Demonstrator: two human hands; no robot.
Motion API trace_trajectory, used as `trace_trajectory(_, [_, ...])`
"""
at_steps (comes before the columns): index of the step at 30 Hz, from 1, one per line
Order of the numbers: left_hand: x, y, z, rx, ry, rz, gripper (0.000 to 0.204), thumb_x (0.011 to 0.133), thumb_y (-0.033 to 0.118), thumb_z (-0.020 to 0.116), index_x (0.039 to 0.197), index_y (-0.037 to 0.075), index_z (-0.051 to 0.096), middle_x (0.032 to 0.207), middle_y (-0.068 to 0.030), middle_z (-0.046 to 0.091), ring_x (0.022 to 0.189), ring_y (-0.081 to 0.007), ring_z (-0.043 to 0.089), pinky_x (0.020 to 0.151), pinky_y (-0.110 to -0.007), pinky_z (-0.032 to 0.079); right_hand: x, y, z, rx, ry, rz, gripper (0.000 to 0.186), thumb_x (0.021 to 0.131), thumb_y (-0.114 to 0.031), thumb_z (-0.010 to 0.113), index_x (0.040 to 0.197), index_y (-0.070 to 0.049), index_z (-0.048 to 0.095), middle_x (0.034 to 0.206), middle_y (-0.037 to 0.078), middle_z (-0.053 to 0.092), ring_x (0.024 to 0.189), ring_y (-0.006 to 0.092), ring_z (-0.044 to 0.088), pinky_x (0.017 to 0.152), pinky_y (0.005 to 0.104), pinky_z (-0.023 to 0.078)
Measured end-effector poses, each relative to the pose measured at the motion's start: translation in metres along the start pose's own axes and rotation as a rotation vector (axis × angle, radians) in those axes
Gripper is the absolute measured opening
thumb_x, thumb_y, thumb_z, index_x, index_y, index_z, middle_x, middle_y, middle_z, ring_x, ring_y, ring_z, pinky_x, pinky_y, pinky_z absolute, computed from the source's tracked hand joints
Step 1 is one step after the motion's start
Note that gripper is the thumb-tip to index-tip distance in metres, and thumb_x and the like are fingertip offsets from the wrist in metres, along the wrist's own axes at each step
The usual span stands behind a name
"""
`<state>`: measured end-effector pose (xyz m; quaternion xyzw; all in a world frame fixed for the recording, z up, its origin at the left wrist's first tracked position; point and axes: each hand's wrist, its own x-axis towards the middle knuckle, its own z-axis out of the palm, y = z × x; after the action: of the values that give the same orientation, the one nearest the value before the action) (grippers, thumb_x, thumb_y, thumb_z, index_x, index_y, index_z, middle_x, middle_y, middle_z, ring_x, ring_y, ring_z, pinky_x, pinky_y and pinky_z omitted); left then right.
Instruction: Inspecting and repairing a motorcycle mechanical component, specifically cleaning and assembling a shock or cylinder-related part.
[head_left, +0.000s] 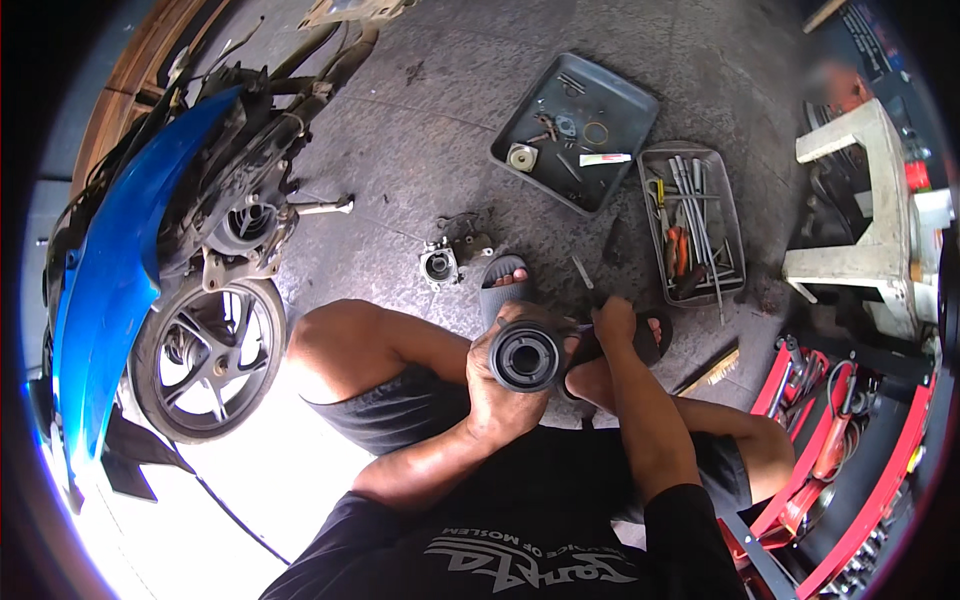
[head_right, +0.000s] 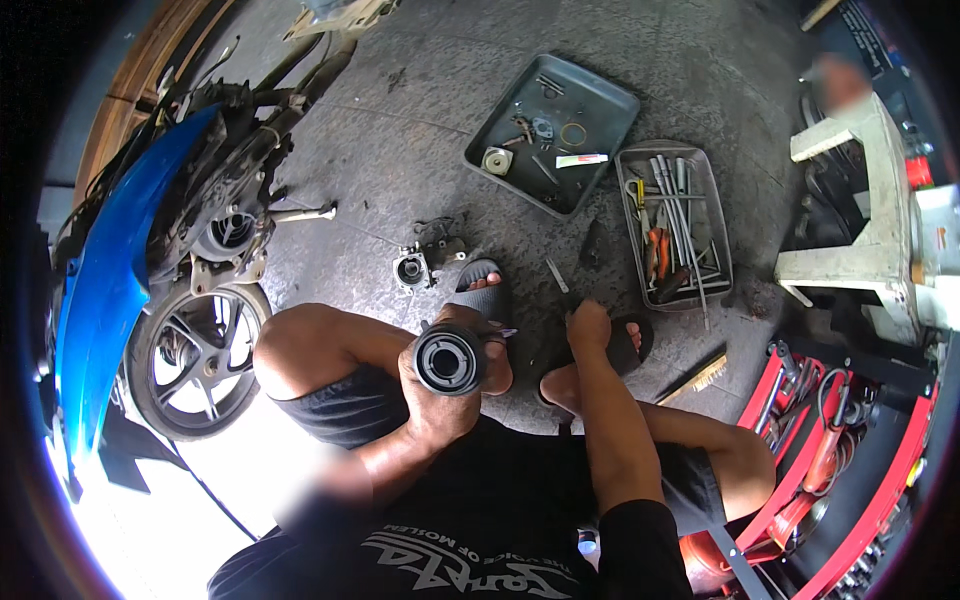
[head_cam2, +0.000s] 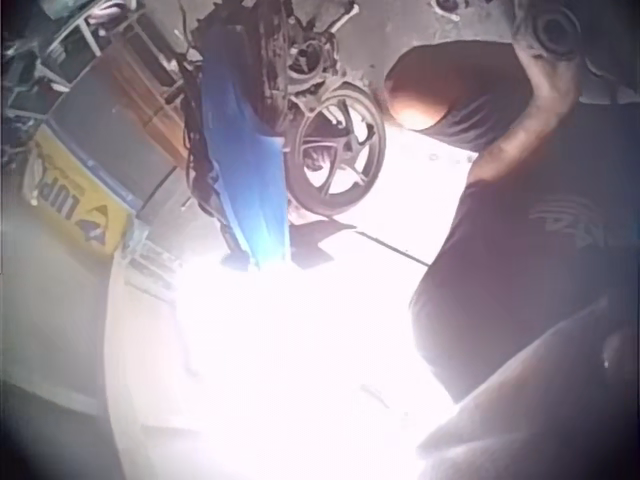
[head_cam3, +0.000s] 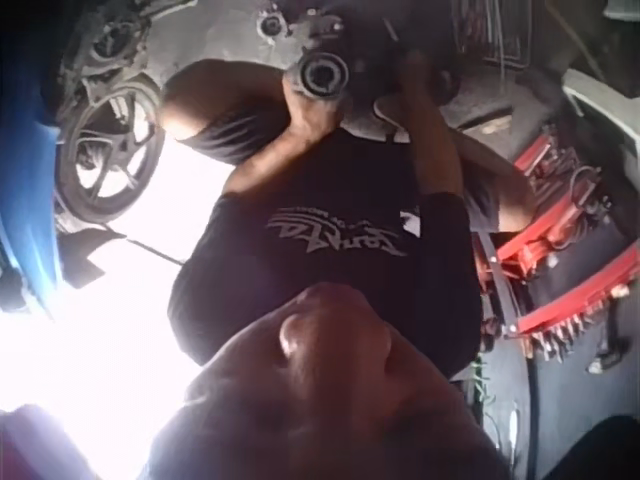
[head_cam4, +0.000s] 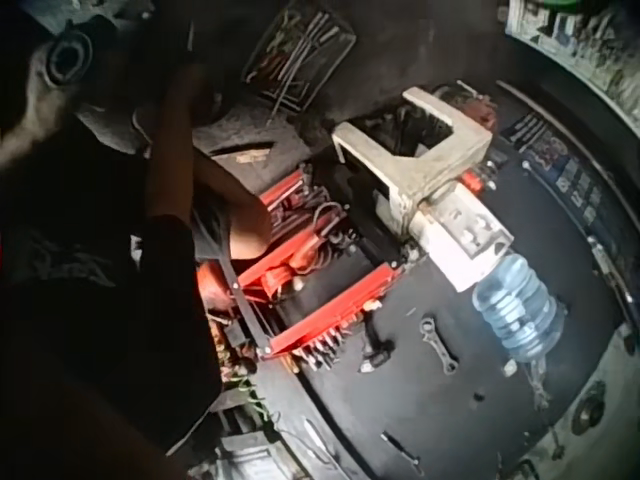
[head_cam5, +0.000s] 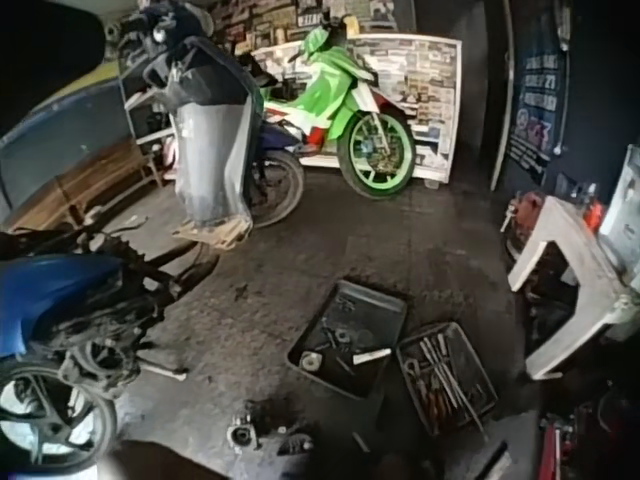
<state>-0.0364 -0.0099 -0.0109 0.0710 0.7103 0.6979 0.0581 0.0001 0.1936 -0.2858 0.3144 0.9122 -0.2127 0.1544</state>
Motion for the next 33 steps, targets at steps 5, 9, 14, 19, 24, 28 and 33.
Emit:
trace_trajectory(5, [0.009,-0.008,-0.009,-0.017,-0.056,0.28,0.01,0.081,0.0,0.075,0.09,0.0,0.07,0.089,-0.0092,0.07,0.082,-0.0196,0.064,0.076,-0.033,0.05,-0.003,-0.004,0.004,0.011,-0.023,0.101,0.036,0.083,-0.027,0.079,0.099,0.004,0.068,0.105,0.024,0.071,0.1,0.0426,0.069,0.086,0.0484,0.056])
trace_trajectory(9, [0.007,-0.006,-0.006,-0.039,-0.054,0.198,0.012,0.078,-0.002,0.077,0.088,0.002,0.071,0.092,-0.0072,0.071,0.088,-0.0218,0.063,0.081,-0.035,0.05,0.005,0.009,0.007,-0.012,-0.111,-0.068,0.039,0.084,-0.028,0.079,0.1,0.005,0.067,0.107,0.025,0.07,0.102,0.0433,0.068,0.088,0.0484,0.055])
trace_trajectory(14, [0.01,-0.003,-0.005,-0.029,-0.103,0.182,0.016,0.077,-0.004,0.079,0.089,0.003,0.072,0.092,-0.0052,0.071,0.091,-0.0218,0.062,0.083,-0.033,0.05,0.015,0.007,-0.012,-0.126,-0.314,-0.172,0.036,0.086,-0.024,0.075,0.106,0.005,0.068,0.112,0.028,0.068,0.104,0.0428,0.067,0.09,0.0488,0.054])
trace_trajectory(19, [0.004,-0.008,0.001,-0.085,0.038,0.0,0.013,0.08,-0.001,0.078,0.088,0.004,0.07,0.089,-0.0046,0.069,0.085,-0.0202,0.064,0.082,-0.033,0.05,-0.013,-0.046,-0.115,0.373,-0.2,-0.21,0.035,0.09,-0.023,0.071,0.11,0.006,0.066,0.103,0.024,0.071,0.088,0.036,0.071,0.081,0.0395,0.055])
trace_trajectory(24, [0.003,0.002,0.007,-0.084,0.064,-0.161,0.013,0.08,-0.001,0.078,0.087,0.007,0.071,0.091,-0.0044,0.069,0.085,-0.0181,0.066,0.081,-0.033,0.05,-0.127,-0.109,-0.216,1.119,-0.038,-0.391,0.025,0.093,-0.014,0.069,0.109,0.004,0.065,0.088,0.007,0.069,0.081,0.0125,0.065,0.069,0.0265,0.052])
trace_trajectory(28, [0.004,-0.009,0.009,-0.059,-0.052,0.011,0.015,0.077,-0.001,0.079,0.088,0.007,0.073,0.091,-0.0032,0.069,0.09,-0.0172,0.065,0.08,-0.032,0.049,-0.152,-0.122,-0.232,1.322,-0.172,-0.406,0.014,0.094,-0.004,0.065,0.107,0.003,0.064,0.086,0.006,0.068,0.074,0.0075,0.06,0.061,0.02,0.049])
trace_trajectory(33, [0.009,-0.007,0.004,-0.093,-0.141,0.122,0.015,0.075,0.001,0.081,0.086,0.006,0.072,0.09,-0.0041,0.069,0.091,-0.0201,0.063,0.077,-0.033,0.049,-0.158,-0.129,-0.231,1.381,-0.052,-0.393,0.009,0.097,-0.001,0.062,0.105,0.003,0.063,0.081,0.003,0.066,0.067,0.0034,0.054,0.056,0.0168,0.046])
